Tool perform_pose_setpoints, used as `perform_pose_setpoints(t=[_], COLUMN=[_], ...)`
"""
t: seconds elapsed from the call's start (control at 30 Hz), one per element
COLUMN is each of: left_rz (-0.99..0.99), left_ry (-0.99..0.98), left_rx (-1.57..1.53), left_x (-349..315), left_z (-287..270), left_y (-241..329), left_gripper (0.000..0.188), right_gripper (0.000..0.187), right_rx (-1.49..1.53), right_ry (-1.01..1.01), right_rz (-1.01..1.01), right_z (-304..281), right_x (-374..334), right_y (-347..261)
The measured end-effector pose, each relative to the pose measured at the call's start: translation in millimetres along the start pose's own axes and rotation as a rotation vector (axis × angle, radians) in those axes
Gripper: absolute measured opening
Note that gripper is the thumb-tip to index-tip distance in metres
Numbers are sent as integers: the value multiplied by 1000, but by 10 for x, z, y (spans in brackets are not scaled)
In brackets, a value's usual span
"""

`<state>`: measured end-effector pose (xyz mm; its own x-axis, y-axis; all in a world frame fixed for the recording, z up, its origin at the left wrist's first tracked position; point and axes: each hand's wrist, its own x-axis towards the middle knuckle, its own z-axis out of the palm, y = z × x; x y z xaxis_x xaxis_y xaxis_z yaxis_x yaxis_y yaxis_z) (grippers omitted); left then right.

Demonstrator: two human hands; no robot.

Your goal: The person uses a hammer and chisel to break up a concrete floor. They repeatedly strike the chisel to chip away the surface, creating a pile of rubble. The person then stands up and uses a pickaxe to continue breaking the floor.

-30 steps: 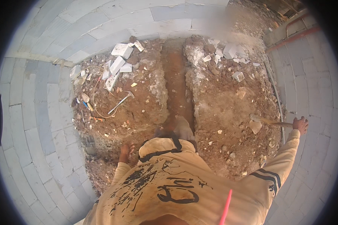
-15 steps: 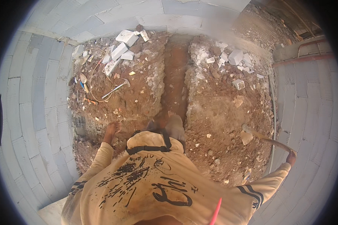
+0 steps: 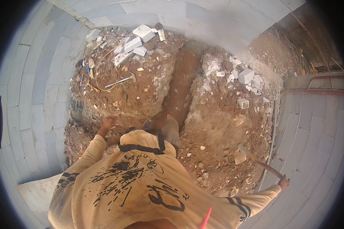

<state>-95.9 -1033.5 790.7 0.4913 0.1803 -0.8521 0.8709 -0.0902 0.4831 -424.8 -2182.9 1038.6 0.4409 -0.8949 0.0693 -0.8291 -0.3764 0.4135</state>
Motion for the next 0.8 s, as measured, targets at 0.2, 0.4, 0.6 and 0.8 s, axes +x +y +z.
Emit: perform_pose_setpoints(t=[0.2, 0.4, 0.6, 0.8], left_rz=[37, 7, 6, -5], left_ry=[131, 91, 68, 132], left_rx=[13, 23, -45, -165], left_x=[-322, -102, -139, -253], left_z=[-142, -18, 116, -6], left_y=[88, -123, -502, -892], left_gripper=[19, 22, 30, 31], right_gripper=[64, 62, 59, 56], right_rx=[201, 214, 456, 788], right_ry=[56, 82, -218, -908], right_rz=[344, 282, -24, 20], right_z=[68, 131, 721, 899], right_x=[-278, -757, -1955, -3676], right_y=[-730, -1075, -2024, -2525])
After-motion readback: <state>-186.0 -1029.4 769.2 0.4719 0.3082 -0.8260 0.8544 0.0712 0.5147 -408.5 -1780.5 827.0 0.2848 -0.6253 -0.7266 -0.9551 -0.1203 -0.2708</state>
